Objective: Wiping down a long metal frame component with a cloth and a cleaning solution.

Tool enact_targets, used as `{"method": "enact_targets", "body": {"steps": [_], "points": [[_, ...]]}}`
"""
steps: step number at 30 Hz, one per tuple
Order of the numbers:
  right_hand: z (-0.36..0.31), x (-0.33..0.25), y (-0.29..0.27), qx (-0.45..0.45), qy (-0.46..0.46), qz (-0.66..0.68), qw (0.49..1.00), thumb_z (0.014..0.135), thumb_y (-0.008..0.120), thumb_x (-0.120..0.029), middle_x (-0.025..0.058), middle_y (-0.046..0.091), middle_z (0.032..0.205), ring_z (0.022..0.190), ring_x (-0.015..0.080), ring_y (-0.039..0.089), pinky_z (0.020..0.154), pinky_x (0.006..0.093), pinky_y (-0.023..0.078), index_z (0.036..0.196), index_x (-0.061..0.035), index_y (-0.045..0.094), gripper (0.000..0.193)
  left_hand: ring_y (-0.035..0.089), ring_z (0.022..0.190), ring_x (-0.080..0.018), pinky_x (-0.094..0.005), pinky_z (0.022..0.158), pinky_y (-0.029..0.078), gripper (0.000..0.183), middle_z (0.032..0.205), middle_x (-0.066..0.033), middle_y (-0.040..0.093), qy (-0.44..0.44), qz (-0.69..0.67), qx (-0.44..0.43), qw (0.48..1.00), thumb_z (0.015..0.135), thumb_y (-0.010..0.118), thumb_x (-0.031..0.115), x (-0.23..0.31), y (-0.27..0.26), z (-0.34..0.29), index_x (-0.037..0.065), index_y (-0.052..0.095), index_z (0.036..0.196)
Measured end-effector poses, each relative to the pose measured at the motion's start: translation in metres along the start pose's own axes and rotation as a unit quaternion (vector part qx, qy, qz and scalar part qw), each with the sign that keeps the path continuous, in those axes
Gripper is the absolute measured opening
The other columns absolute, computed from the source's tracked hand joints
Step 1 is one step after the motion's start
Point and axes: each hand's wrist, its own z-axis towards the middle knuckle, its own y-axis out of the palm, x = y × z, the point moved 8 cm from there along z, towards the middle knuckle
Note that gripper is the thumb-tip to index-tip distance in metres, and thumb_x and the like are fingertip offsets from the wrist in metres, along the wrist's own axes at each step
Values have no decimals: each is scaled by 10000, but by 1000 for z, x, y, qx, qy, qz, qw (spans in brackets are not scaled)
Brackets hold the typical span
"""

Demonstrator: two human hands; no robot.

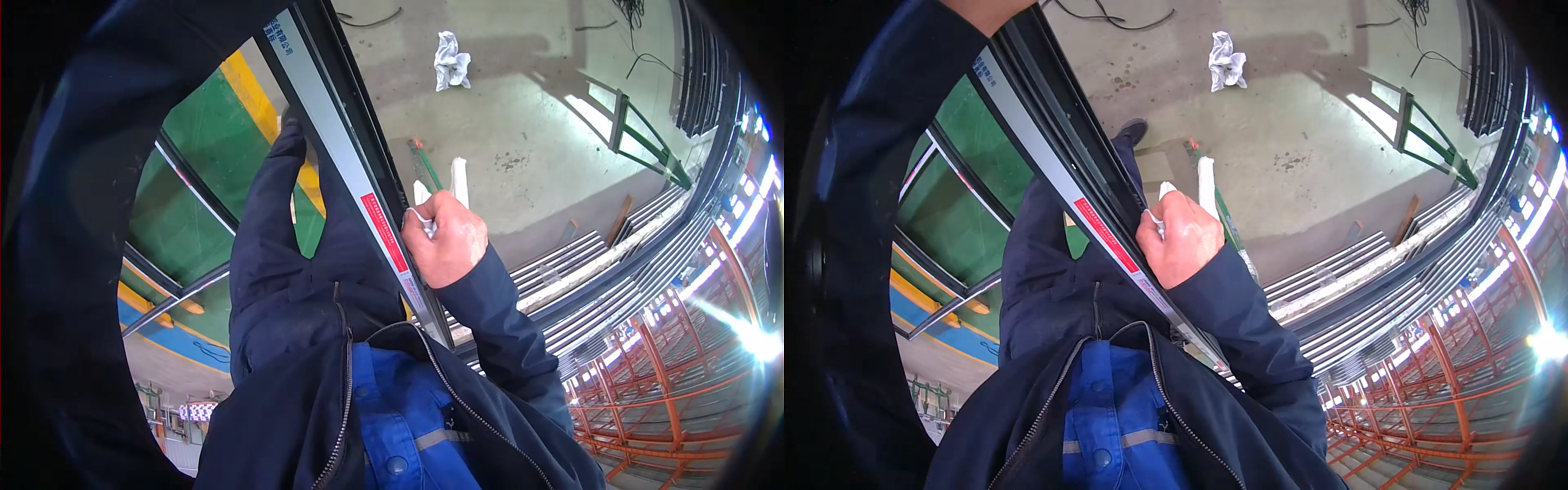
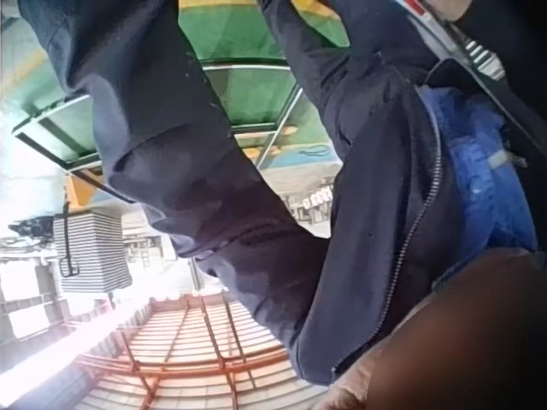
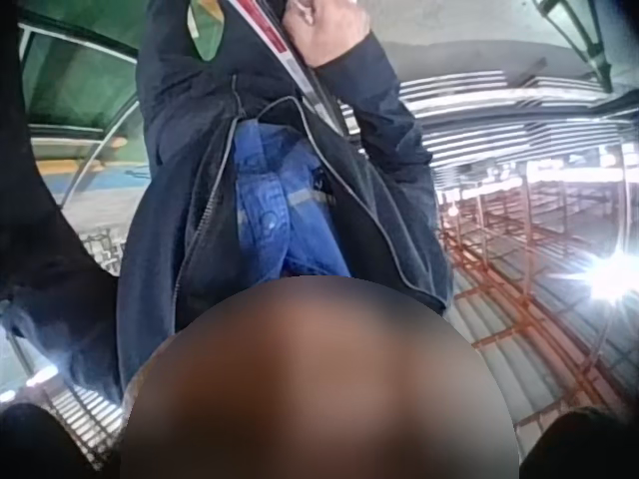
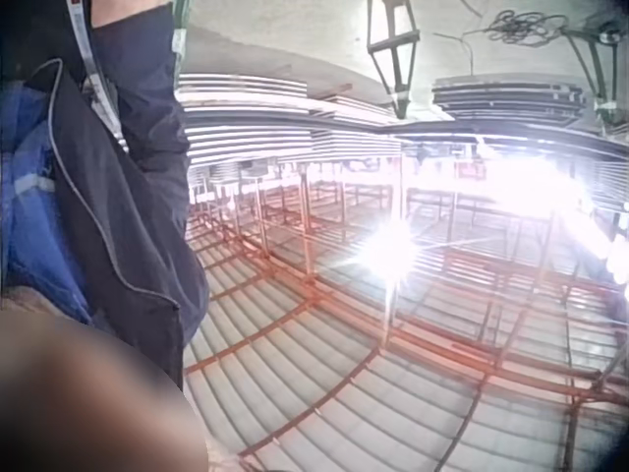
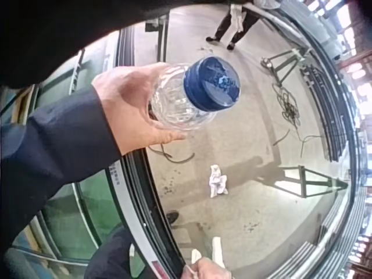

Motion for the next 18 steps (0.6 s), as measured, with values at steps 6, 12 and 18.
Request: {"method": "enact_targets", "body": {"steps": [6,12,18], "points": [[13,-14,1,20,-17,-12,1000,840,692,-102,209,641,708,681,403,658,625,435,521,806,-2,579,155,716,877,-237,-296,796,548,568,960,-136,725,17,6,20,1000,680,869,190,-4,1,-1,64,643,1185],[9,-11,4,19,-27,-37,999,841,690,-102,201,638,701,670,402,655,620,443,520,794,-10,569,159,719,854,-283,-320,766,556,536,928,-148,724,3,28,4,1000,676,868,209,-2,-1,-2,67,652,1146],[8,-11,-1,35,-16,-7,999,838,690,-98,208,645,719,676,401,657,619,434,522,799,-10,578,148,719,851,-296,-333,766,560,504,923,-157,722,-11,65,18,998,679,861,227,1,-2,0,70,663,1116]]}}
